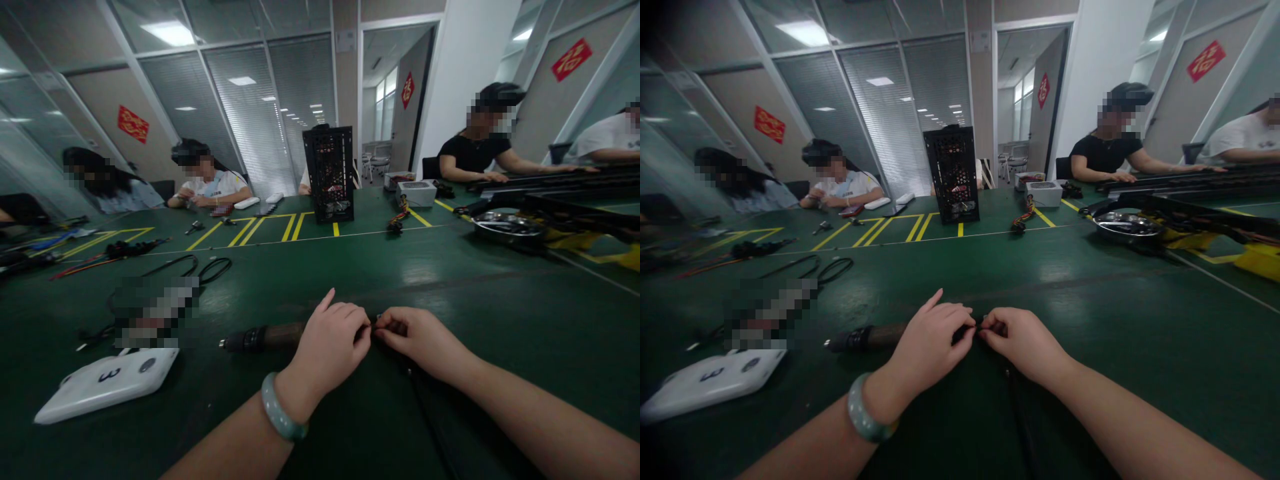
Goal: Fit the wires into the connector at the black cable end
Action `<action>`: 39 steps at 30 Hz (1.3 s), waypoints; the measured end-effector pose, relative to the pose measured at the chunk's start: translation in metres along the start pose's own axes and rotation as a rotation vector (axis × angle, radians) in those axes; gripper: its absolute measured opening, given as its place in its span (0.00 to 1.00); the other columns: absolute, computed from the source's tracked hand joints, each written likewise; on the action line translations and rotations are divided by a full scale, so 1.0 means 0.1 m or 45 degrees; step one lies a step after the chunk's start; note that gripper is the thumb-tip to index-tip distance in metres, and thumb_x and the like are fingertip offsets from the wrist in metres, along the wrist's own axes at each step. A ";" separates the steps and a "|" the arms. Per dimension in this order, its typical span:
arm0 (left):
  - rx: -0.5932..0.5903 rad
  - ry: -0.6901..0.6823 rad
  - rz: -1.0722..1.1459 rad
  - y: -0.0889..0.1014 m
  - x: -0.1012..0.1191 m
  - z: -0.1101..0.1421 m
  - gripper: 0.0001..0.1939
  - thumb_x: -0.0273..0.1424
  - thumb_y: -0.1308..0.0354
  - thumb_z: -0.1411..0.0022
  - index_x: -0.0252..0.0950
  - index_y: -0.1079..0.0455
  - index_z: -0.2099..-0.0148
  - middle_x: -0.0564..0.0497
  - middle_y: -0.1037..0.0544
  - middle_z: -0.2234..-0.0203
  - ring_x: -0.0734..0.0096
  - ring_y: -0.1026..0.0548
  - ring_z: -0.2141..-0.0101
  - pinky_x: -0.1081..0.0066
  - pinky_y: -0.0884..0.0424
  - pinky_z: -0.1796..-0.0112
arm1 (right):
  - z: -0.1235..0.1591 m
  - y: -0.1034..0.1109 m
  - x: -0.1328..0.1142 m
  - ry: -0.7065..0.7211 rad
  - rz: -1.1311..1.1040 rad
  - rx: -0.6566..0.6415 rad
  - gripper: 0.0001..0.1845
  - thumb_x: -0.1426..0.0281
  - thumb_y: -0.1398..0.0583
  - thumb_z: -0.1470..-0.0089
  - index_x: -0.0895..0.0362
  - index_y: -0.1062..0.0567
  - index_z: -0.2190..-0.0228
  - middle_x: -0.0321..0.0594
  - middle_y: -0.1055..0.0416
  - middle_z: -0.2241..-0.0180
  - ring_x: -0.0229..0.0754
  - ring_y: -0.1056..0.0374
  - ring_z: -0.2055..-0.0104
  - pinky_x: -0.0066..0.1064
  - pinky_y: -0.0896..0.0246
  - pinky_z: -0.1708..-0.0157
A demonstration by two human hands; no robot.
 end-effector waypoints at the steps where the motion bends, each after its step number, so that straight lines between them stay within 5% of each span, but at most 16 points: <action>1: 0.007 0.003 0.005 0.00 0.00 0.00 0.05 0.27 0.45 0.38 0.39 0.30 0.59 0.54 0.23 0.60 0.68 0.26 0.57 0.52 0.52 0.38 | 0.00 0.00 0.00 0.003 -0.001 0.001 0.05 0.68 0.41 0.44 0.54 0.24 0.66 0.34 0.25 0.71 0.38 0.30 0.70 0.27 0.40 0.71; 39: -0.002 0.045 0.089 -0.03 -0.02 0.01 0.06 0.28 0.46 0.37 0.40 0.30 0.58 0.54 0.23 0.61 0.68 0.26 0.59 0.55 0.42 0.43 | 0.00 0.01 0.00 -0.001 0.021 0.004 0.05 0.68 0.41 0.45 0.54 0.24 0.66 0.34 0.24 0.71 0.38 0.30 0.69 0.27 0.40 0.70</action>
Point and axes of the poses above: each hand's wrist, its own z-axis away from the middle knuckle, its own y-axis out of the back of the hand, x = y × z, the point moved 4 cm from there along -z, towards the middle knuckle
